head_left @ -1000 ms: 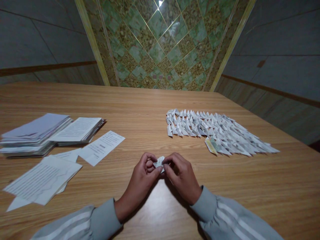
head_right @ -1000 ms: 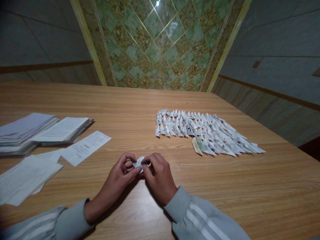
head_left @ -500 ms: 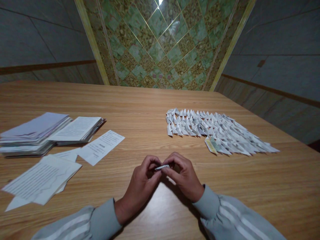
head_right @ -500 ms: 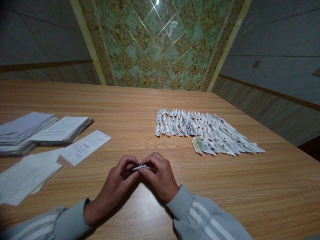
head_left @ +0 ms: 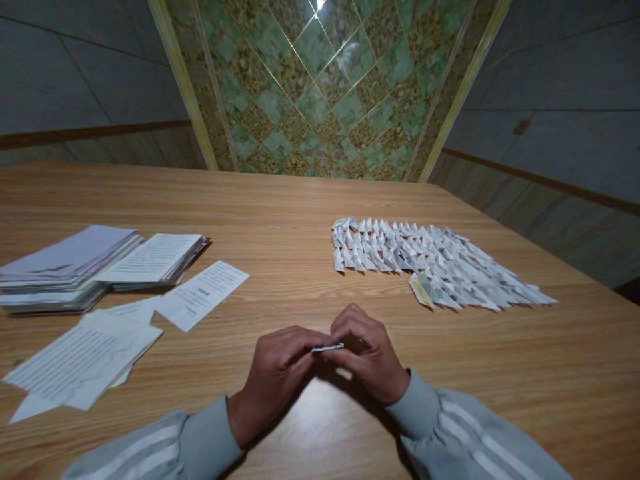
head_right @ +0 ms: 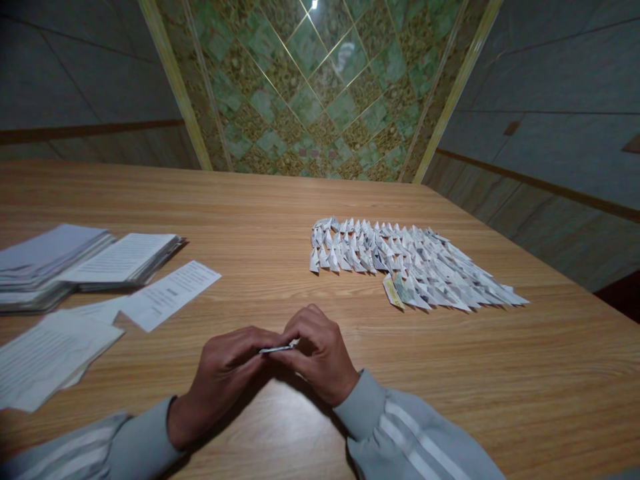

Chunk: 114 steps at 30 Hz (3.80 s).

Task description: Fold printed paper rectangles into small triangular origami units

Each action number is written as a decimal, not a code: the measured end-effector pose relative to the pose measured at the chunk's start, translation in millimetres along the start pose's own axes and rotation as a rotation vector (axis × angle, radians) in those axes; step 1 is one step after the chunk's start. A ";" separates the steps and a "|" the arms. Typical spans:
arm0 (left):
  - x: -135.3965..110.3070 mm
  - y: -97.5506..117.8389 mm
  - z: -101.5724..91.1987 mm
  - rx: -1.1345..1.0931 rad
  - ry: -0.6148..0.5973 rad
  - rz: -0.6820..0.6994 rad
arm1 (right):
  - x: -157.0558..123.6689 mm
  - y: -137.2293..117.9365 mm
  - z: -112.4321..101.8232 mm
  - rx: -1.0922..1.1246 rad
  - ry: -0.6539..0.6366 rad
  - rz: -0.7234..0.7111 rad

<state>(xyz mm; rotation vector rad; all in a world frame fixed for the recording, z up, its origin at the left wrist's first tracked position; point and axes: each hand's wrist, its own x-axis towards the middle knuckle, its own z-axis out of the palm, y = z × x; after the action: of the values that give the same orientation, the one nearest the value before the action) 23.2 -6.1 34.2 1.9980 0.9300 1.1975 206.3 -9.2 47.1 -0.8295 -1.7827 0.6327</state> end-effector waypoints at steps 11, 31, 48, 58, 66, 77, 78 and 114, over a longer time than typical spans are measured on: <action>3.9 -2.7 8.1 -0.194 -0.077 -0.301 | -3.8 8.4 -1.1 0.175 0.012 0.335; 3.8 -6.7 18.1 -0.694 -0.179 -0.635 | -3.7 17.4 -0.1 0.451 -0.024 0.618; 4.2 -3.7 14.1 -0.718 -0.077 -0.590 | -2.2 12.7 -3.7 0.443 -0.006 0.552; 2.7 -7.3 6.8 -0.269 -0.069 -0.305 | -4.5 17.2 -3.9 0.229 -0.041 0.361; 0.4 -4.5 -2.7 -0.029 -0.055 0.010 | -1.3 13.5 -6.7 0.064 -0.060 0.096; 3.6 -3.9 9.7 -0.616 -0.072 -0.529 | -3.5 13.9 -4.5 0.393 -0.011 0.442; 4.0 -4.1 10.1 -0.646 -0.083 -0.553 | -3.6 14.0 -4.1 0.429 -0.016 0.458; 6.1 -2.2 8.3 -0.386 -0.105 -0.423 | -3.3 11.2 -5.7 -0.008 -0.073 0.356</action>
<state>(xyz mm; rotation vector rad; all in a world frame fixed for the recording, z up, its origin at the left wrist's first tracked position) 32.2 -1.2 32.1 1.4546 0.9273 0.9387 215.1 -4.6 38.7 -1.1559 -1.7163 0.8960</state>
